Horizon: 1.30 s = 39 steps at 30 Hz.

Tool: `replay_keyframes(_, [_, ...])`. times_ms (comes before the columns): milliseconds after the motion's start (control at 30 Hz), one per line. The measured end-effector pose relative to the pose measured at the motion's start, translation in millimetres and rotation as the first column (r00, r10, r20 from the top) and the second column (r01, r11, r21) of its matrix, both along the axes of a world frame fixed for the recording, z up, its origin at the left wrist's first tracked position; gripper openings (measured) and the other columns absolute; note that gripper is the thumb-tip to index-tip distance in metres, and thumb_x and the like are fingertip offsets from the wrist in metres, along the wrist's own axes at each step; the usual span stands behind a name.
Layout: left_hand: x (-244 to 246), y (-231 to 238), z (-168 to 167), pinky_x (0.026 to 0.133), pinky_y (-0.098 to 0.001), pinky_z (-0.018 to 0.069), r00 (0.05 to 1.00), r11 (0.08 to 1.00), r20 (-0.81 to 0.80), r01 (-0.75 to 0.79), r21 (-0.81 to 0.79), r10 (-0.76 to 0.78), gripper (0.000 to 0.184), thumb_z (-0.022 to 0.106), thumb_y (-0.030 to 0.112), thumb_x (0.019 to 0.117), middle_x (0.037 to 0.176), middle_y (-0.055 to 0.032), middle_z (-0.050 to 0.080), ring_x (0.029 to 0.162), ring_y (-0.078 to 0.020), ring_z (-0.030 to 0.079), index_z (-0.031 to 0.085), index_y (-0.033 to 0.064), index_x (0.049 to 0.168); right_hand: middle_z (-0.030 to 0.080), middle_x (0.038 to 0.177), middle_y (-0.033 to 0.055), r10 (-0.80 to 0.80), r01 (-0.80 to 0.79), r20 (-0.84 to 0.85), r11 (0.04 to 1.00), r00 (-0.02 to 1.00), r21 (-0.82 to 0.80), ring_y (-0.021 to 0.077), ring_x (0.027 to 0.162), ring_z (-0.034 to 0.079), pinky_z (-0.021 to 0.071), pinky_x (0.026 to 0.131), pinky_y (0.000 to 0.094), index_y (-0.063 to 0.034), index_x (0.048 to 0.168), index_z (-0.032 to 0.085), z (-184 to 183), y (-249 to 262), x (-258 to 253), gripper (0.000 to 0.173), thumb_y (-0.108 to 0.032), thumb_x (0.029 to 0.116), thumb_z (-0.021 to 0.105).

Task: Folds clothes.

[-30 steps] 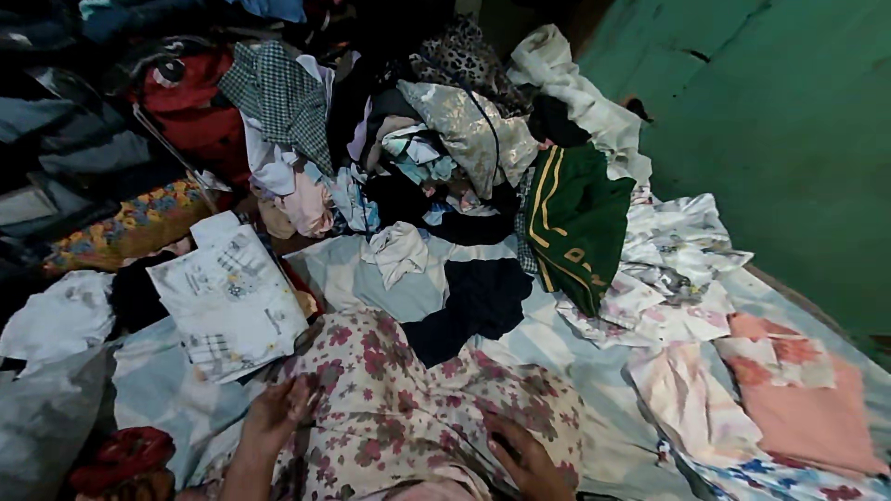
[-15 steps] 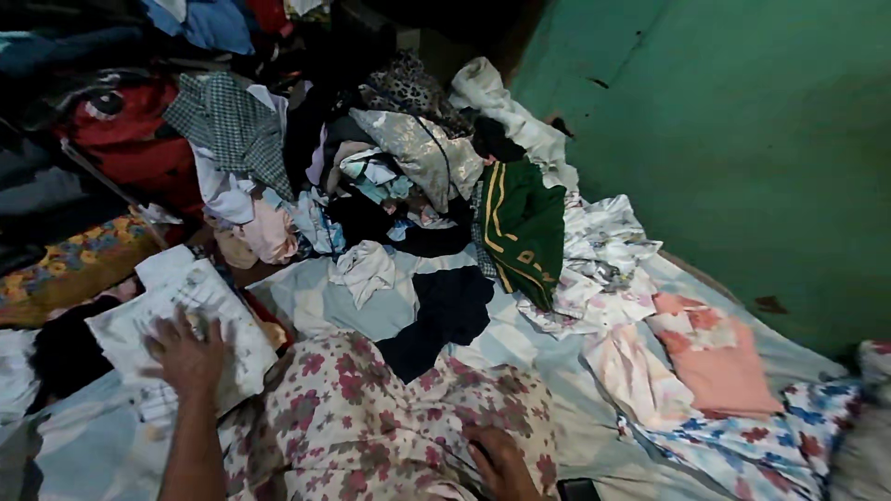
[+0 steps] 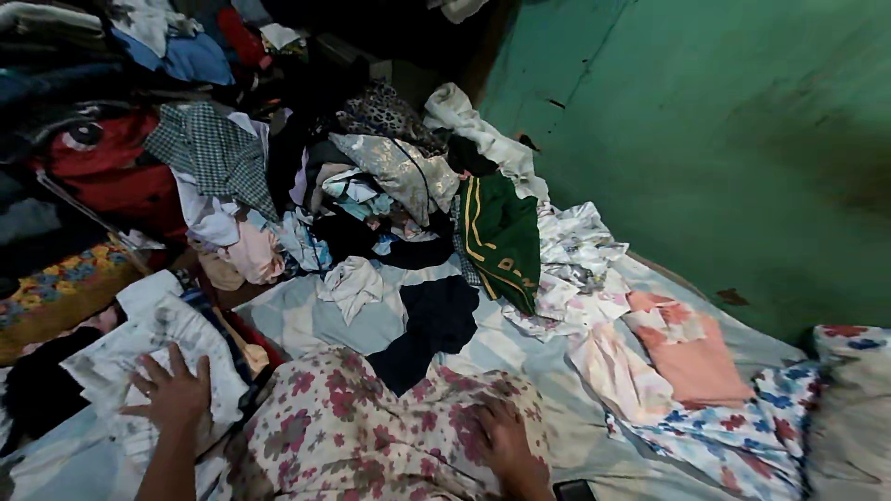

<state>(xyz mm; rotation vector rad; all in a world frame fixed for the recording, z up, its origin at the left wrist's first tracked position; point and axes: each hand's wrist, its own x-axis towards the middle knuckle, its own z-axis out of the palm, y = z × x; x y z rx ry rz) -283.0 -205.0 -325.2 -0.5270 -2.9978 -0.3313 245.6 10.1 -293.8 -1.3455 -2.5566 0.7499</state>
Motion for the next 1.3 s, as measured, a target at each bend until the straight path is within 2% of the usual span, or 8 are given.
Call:
replay_keyframes(100, [-9.2,16.0,49.1,0.105,-0.0879,0.0084,0.995,0.999,0.100,0.022,0.024,-0.024,0.073,0.051,0.056,0.1020,0.167,-0.0265,0.019,0.151,-0.0558,0.012,0.032,0.0172,0.162,0.056,0.144,0.0253,-0.075,0.075,0.131,0.997,0.989,0.002,0.0473,0.140,0.045,0.0308,0.113,0.0682,-0.0034,0.130,0.069,-7.8,27.0,1.8,0.040,-0.026,0.0971,0.065])
replay_keyframes(167, [3.3,40.8,76.1,0.108,-0.0822,0.0188,0.994,0.981,-0.046,0.101,0.166,-0.094,0.058,0.061,0.036,0.0995,0.155,-0.0328,0.038,0.145,-0.0568,0.029,0.051,0.0041,0.147,0.059,0.142,0.0220,-0.087,0.082,0.198,0.996,0.976,0.032,0.0424,0.139,0.048,0.0287,0.116,0.0644,-0.0040,0.132,0.067,-15.4,36.8,-0.6,0.045,-0.034,0.0988,0.061])
replay_keyframes(300, [72.7,120.9,99.6,0.108,-0.0643,0.0405,0.911,0.882,0.011,0.396,0.256,-0.412,0.036,0.055,0.019,0.1036,0.133,-0.0325,0.059,0.130,-0.0513,0.052,0.064,-0.0039,0.129,0.068,0.129,0.0177,-0.106,0.089,0.148,0.989,0.983,0.121,0.0404,0.131,0.056,0.0326,0.113,0.0643,-0.0039,0.120,0.074,-26.0,38.0,-5.2,0.041,-0.035,0.0972,0.059])
replay_keyframes(500, [132.0,227.9,27.9,0.097,-0.0642,0.0484,0.772,0.854,0.394,0.515,0.075,-0.499,0.034,0.048,0.022,0.1073,0.119,-0.0244,0.069,0.115,-0.0437,0.065,0.068,0.0016,0.125,0.068,0.132,0.0105,-0.151,0.140,0.154,0.987,0.977,0.079,0.0337,0.135,0.054,0.0313,0.117,0.0577,-0.0073,0.122,0.073,-30.7,40.4,0.8,0.044,-0.036,0.0990,0.049])
replay_keyframes(767, [132.5,257.3,-27.3,0.099,-0.0619,0.0492,0.785,0.813,0.387,0.566,-0.134,-0.483,0.033,0.060,0.023,0.1013,0.135,-0.0258,0.060,0.128,-0.0436,0.057,0.067,0.0052,0.129,0.071,0.127,0.0070,-0.180,0.167,0.165,0.982,0.970,0.092,0.0292,0.132,0.057,0.0335,0.116,0.0539,-0.0104,0.119,0.074,-39.5,47.8,-4.0,0.045,-0.038,0.0996,0.044])
replay_keyframes(1033, [239.9,192.4,32.4,0.111,-0.0582,0.0386,0.202,0.227,0.560,0.973,-0.024,-0.804,0.031,0.061,0.019,0.0992,0.138,-0.0219,0.059,0.134,-0.0419,0.050,0.070,-0.0014,0.120,0.073,0.120,0.0105,-0.185,0.167,0.102,0.973,0.977,0.160,0.0339,0.125,0.061,0.0388,0.110,0.0578,-0.0078,0.112,0.076,-39.4,46.0,-5.8,0.044,-0.037,0.0985,0.046])
replay_keyframes(1133, [272.9,156.0,34.4,0.113,-0.0534,0.0378,0.186,0.273,0.625,0.961,0.045,-0.758,0.035,0.059,0.025,0.1004,0.132,-0.0203,0.064,0.130,-0.0376,0.054,0.069,-0.0025,0.120,0.072,0.123,0.0098,-0.189,0.174,0.125,0.977,0.974,0.120,0.0327,0.128,0.059,0.0354,0.113,0.0559,-0.0084,0.114,0.076,-35.7,44.9,-4.0,0.045,-0.038,0.0992,0.046])
replay_keyframes(1300, [271.7,140.8,59.5,0.106,-0.0546,0.0453,0.365,0.498,0.496,0.851,0.165,-0.788,0.030,0.055,0.018,0.1030,0.110,-0.0231,0.071,0.111,-0.0398,0.066,0.067,-0.0039,0.120,0.069,0.129,0.0145,-0.164,0.164,0.106,0.986,0.981,0.011,0.0365,0.131,0.057,0.0303,0.116,0.0586,-0.0064,0.123,0.072,-23.2,42.9,-8.2,0.047,-0.042,0.0986,0.054])
